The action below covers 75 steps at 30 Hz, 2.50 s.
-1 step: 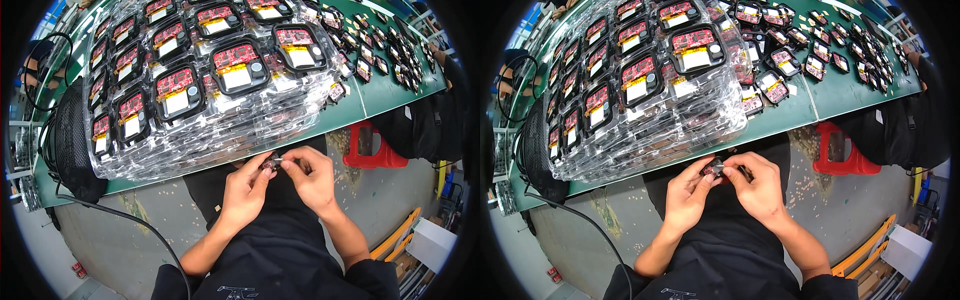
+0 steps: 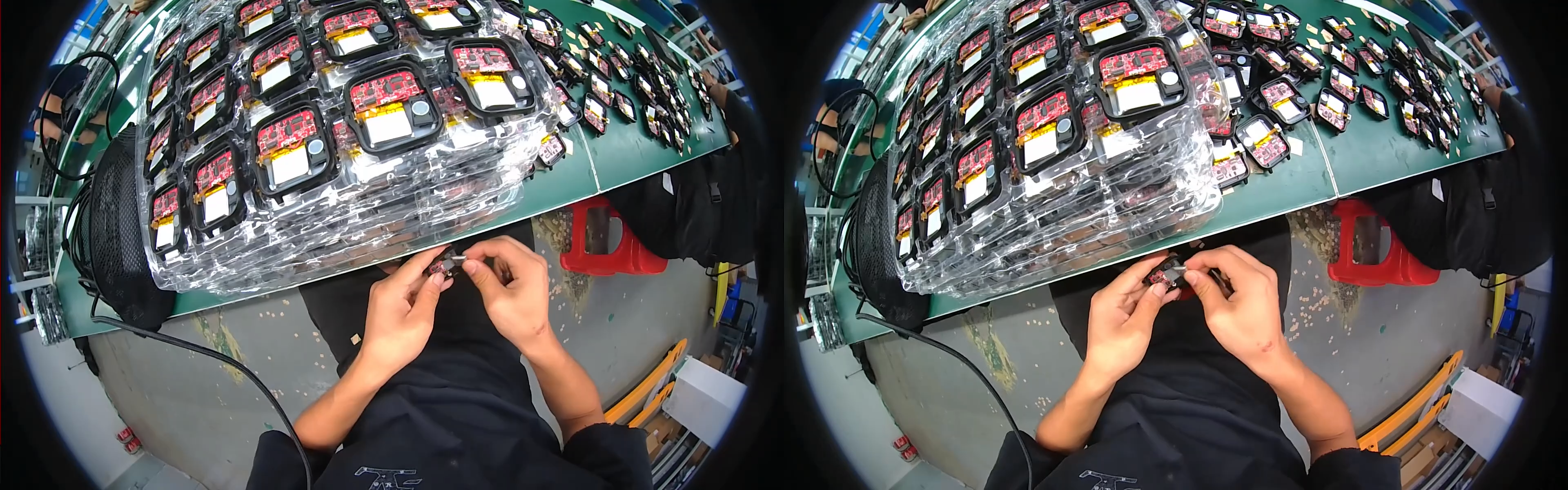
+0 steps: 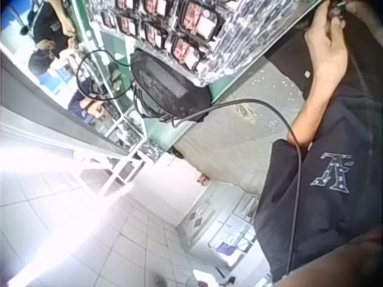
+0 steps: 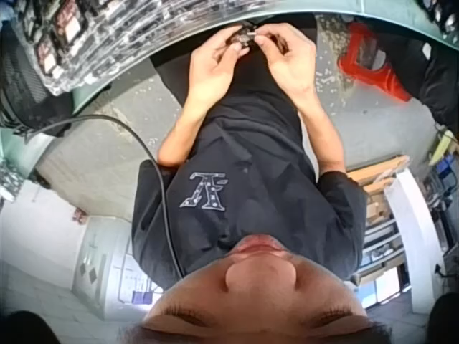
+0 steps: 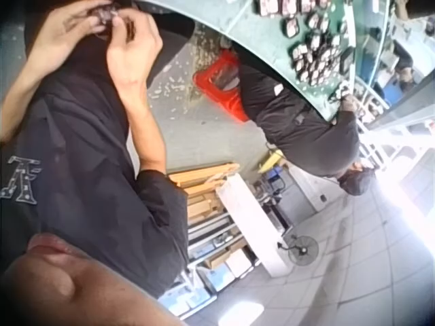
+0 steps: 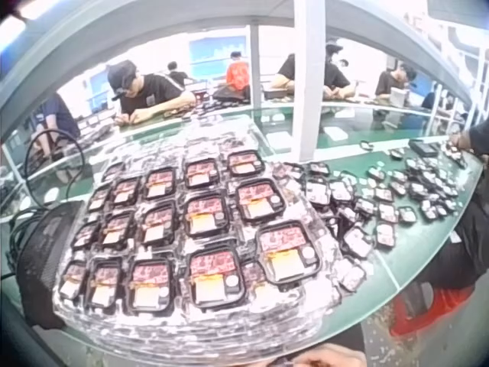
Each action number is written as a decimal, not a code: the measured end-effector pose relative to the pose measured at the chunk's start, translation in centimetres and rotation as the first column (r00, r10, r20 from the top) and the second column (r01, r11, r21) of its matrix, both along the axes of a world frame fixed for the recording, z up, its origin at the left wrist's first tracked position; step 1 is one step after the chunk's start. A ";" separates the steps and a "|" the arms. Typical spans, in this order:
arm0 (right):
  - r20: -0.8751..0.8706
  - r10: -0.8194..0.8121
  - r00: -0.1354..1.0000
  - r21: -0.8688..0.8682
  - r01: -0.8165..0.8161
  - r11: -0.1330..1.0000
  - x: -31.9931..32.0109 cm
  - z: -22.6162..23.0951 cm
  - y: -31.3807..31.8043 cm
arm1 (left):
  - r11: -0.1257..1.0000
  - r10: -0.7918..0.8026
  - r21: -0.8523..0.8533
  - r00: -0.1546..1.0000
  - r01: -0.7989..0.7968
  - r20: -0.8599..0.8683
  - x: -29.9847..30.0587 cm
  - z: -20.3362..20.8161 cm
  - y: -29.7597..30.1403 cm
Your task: Assemble small electronic components by connecting wires and fitting parts into plastic housings.
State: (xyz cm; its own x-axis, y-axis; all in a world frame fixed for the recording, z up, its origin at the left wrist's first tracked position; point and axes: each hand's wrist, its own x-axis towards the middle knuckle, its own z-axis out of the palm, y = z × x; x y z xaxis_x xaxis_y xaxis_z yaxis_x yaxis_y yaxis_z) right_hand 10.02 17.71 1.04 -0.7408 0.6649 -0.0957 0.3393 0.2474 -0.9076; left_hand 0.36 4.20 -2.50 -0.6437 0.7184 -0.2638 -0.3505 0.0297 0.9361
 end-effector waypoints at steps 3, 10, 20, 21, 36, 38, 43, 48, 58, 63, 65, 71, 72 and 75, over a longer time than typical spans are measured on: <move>-0.013 -0.023 1.000 0.092 0.024 0.995 0.1 0.5 0.2 | 0.999 -0.043 -0.010 0.999 0.043 0.003 -0.1 0.5 0.3; -0.036 -0.004 0.999 0.019 0.005 1.000 0.2 0.1 0.1 | 0.999 -0.043 0.033 0.998 0.041 0.047 -0.1 0.7 0.3; -0.098 0.010 0.995 0.124 0.003 0.992 -0.2 0.0 -0.5 | 0.999 0.026 0.018 0.993 -0.028 0.117 0.0 0.4 0.7; -0.100 0.013 0.995 0.133 0.000 0.991 -0.2 0.0 -0.5 | 0.999 0.027 0.016 0.993 -0.029 0.117 0.1 0.5 0.7; -0.009 -0.135 0.991 -0.147 0.132 0.980 -0.3 -1.2 -1.4 | 0.998 0.060 0.013 0.998 -0.060 0.011 0.9 0.2 0.7; -0.026 -0.096 0.995 -0.080 0.094 0.992 -0.3 -0.9 -1.3 | 0.999 0.048 0.013 0.999 -0.049 0.017 0.8 0.4 0.5; -0.029 -0.033 0.999 0.035 0.034 0.999 -0.5 -1.3 -0.3 | 0.999 0.042 0.001 0.998 -0.042 0.042 0.7 0.3 0.7; -0.005 -0.013 1.000 -0.080 0.013 0.997 -0.4 -1.2 0.0 | 0.994 -0.070 -0.092 0.997 0.066 -0.040 0.7 0.5 0.3; -0.118 0.099 0.988 0.117 -0.086 0.989 1.5 2.3 0.6 | 0.991 -0.096 0.051 0.931 0.121 -0.352 1.7 2.4 0.1; -0.314 -0.134 0.940 0.358 0.248 0.900 2.0 6.7 7.8 | 0.955 -0.214 0.188 0.971 0.231 -0.105 1.2 2.1 -0.3; -0.325 -0.283 0.903 0.348 0.392 0.852 -0.6 8.7 11.6 | 0.962 -0.203 0.169 0.976 0.214 -0.084 1.6 1.6 -0.4; -0.194 -0.389 0.900 0.540 0.429 0.724 -5.2 6.9 23.0 | 0.950 -0.295 0.093 0.954 0.299 -0.058 3.0 1.4 -0.6; -0.132 -0.405 0.904 0.536 0.409 0.738 -6.1 7.1 22.9 | 0.948 -0.305 0.072 0.951 0.309 -0.058 3.1 1.3 -0.7; -0.034 -0.347 0.937 0.629 0.290 0.721 -7.1 6.9 23.3 | 0.939 -0.343 0.004 0.937 0.344 -0.061 3.3 1.3 -1.1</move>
